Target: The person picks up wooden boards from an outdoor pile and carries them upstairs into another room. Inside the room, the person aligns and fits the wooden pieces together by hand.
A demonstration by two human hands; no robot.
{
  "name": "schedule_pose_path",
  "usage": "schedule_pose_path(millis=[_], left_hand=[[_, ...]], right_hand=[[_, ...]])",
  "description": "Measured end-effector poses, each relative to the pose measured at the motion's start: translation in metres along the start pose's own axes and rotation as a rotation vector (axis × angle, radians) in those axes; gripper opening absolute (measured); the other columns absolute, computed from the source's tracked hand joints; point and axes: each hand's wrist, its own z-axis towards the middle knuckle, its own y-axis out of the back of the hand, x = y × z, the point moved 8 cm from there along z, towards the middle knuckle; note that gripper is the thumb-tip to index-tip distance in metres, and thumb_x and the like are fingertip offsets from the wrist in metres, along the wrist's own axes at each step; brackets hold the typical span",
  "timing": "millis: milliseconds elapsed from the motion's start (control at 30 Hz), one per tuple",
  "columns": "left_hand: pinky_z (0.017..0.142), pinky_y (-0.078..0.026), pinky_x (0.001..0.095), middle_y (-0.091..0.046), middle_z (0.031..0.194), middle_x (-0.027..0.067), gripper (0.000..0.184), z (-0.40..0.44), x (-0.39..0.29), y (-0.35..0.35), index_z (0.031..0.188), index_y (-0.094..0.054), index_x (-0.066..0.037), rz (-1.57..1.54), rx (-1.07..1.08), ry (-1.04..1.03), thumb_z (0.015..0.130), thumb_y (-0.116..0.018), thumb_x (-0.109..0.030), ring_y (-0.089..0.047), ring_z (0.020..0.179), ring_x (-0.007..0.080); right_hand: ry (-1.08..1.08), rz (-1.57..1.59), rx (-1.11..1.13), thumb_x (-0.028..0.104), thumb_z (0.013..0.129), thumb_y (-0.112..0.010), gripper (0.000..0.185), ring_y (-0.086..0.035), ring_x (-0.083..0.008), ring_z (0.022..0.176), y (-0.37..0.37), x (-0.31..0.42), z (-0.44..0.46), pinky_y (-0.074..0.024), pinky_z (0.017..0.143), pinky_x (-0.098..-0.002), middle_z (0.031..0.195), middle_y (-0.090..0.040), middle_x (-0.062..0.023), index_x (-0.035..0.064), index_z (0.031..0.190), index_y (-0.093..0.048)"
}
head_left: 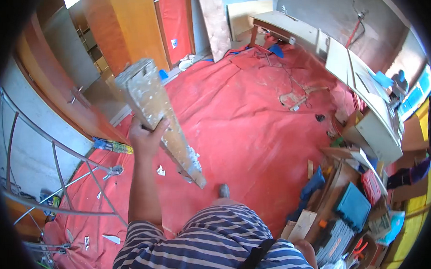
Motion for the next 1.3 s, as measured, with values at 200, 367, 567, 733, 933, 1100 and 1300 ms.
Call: schedule_pose_path(millis=[200,367,567,733,933,1100,1300], left_hand=[[0.074,-0.052,0.0298,-0.064,0.099,0.0081,0.044,0.133,0.084,0.053,0.111,-0.054,0.0,0.03,-0.221,0.044,0.076,-0.079,-0.007,-0.063,0.084,0.0155],[0.085,-0.051,0.034,-0.06,0.109,0.0114,0.05,0.239,0.179,0.123,0.115,-0.053,0.003,0.208,-0.397,-0.013,0.074,-0.081,-0.006,-0.06,0.096,0.019],[0.086,-0.05,0.0323,-0.061,0.107,0.0107,0.049,0.386,0.3,0.175,0.115,-0.054,0.003,0.163,-0.448,0.021,0.075,-0.08,-0.004,-0.06,0.097,0.0183],[0.086,-0.049,0.0321,-0.061,0.107,0.0102,0.048,0.496,0.371,0.227,0.118,-0.053,0.004,0.259,-0.467,0.122,0.078,-0.078,-0.005,-0.059,0.098,0.018],[0.087,-0.047,0.0312,-0.061,0.112,0.0105,0.049,0.608,0.45,0.311,0.122,-0.053,0.004,0.329,-0.584,0.003,0.082,-0.076,-0.011,-0.058,0.097,0.017],[0.086,-0.049,0.0325,-0.06,0.117,0.0132,0.057,0.692,0.501,0.387,0.13,-0.049,0.004,0.424,-0.778,0.048,0.083,-0.076,-0.017,-0.058,0.099,0.0193],[0.082,-0.051,0.034,-0.062,0.114,0.0191,0.067,0.774,0.522,0.455,0.127,-0.053,0.006,0.807,-0.98,0.153,0.083,-0.076,-0.038,-0.06,0.099,0.0234]], right_hand=[[0.091,-0.172,-0.044,0.011,0.072,-0.08,0.051,-0.067,-0.0287,0.095,-0.092,0.305,0.005,-0.0524,0.086,-0.0448,0.104,-0.069,-0.011,0.0009,0.117,-0.059],[0.294,-0.292,-0.022,0.007,0.067,-0.083,0.048,-0.066,-0.0259,0.096,-0.18,0.536,0.061,-0.0514,0.085,-0.0432,0.104,-0.069,-0.0089,0.0033,0.112,-0.066],[0.586,-0.603,0.103,0.011,0.063,-0.086,0.048,-0.062,-0.0184,0.091,-0.34,0.737,0.116,-0.0474,0.083,-0.0352,0.1,-0.069,-0.0038,0.0038,0.108,-0.069],[0.657,-0.867,0.061,0.016,0.06,-0.09,0.05,-0.061,-0.0165,0.089,-0.486,0.872,0.129,-0.048,0.081,-0.0332,0.097,-0.07,-0.0027,0.002,0.103,-0.071],[0.497,-1.163,0.001,0.031,0.058,-0.091,0.062,-0.06,-0.0202,0.105,-0.639,1.005,0.194,-0.0452,0.091,-0.0356,0.11,-0.068,-0.0099,0.0037,0.109,-0.07],[0.426,-1.221,0.164,0.038,0.058,-0.089,0.066,-0.058,-0.0227,0.109,-0.799,1.11,0.29,-0.0442,0.093,-0.0361,0.114,-0.067,-0.0116,0.0037,0.111,-0.069],[0.38,-1.357,0.321,0.046,0.057,-0.088,0.073,-0.06,-0.0243,0.107,-1.031,1.227,0.272,-0.0461,0.092,-0.0357,0.113,-0.067,-0.012,0.0051,0.114,-0.068]])
